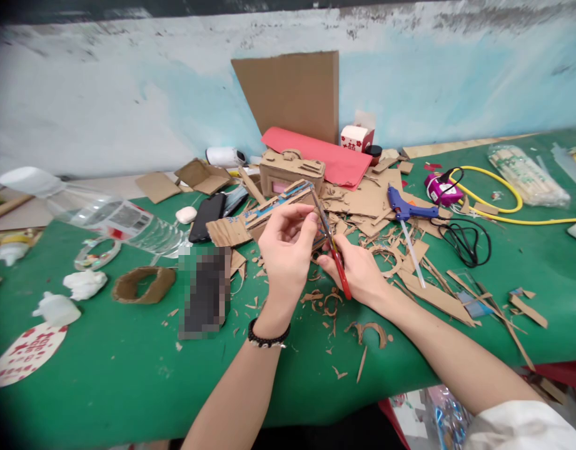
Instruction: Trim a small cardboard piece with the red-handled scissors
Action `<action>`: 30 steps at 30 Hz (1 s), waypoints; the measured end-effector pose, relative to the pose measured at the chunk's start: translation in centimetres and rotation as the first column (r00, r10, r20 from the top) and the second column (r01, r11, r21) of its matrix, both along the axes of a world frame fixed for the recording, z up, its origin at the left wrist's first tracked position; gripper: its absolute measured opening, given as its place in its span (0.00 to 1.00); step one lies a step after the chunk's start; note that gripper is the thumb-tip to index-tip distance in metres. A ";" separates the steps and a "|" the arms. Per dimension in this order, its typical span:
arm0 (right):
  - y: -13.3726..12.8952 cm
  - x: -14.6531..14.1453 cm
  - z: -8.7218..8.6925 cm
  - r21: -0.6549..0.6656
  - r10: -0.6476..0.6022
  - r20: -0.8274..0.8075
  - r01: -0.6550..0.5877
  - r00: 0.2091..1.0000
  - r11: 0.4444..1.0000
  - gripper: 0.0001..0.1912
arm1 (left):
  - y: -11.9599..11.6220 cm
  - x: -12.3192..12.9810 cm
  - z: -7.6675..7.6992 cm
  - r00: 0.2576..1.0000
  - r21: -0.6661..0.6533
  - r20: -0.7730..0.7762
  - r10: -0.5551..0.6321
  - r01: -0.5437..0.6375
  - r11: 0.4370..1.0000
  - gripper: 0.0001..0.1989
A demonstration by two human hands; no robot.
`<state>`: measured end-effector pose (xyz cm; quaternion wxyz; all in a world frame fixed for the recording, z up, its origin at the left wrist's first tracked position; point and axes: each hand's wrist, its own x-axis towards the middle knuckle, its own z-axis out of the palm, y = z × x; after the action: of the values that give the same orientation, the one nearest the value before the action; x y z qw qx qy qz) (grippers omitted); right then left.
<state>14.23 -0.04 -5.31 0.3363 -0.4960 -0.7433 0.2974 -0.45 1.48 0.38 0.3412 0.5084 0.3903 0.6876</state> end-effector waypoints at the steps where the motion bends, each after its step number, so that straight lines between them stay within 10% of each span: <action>1: 0.0 0.0 0.0 0.002 0.000 0.003 0.000 1.000 1.000 0.29 | 0.0 0.0 0.0 1.000 -0.001 -0.004 0.006 -0.006 1.000 0.03; 30: -0.3 -0.5 0.4 -0.009 -0.038 0.125 0.039 0.991 0.999 0.26 | -0.1 0.1 -0.3 0.999 -0.040 -0.018 0.028 -0.028 0.999 0.07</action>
<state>13.74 -0.38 -4.91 0.2922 -0.5298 -0.7514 0.2634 -0.38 1.39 0.06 0.3382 0.5020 0.4140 0.6798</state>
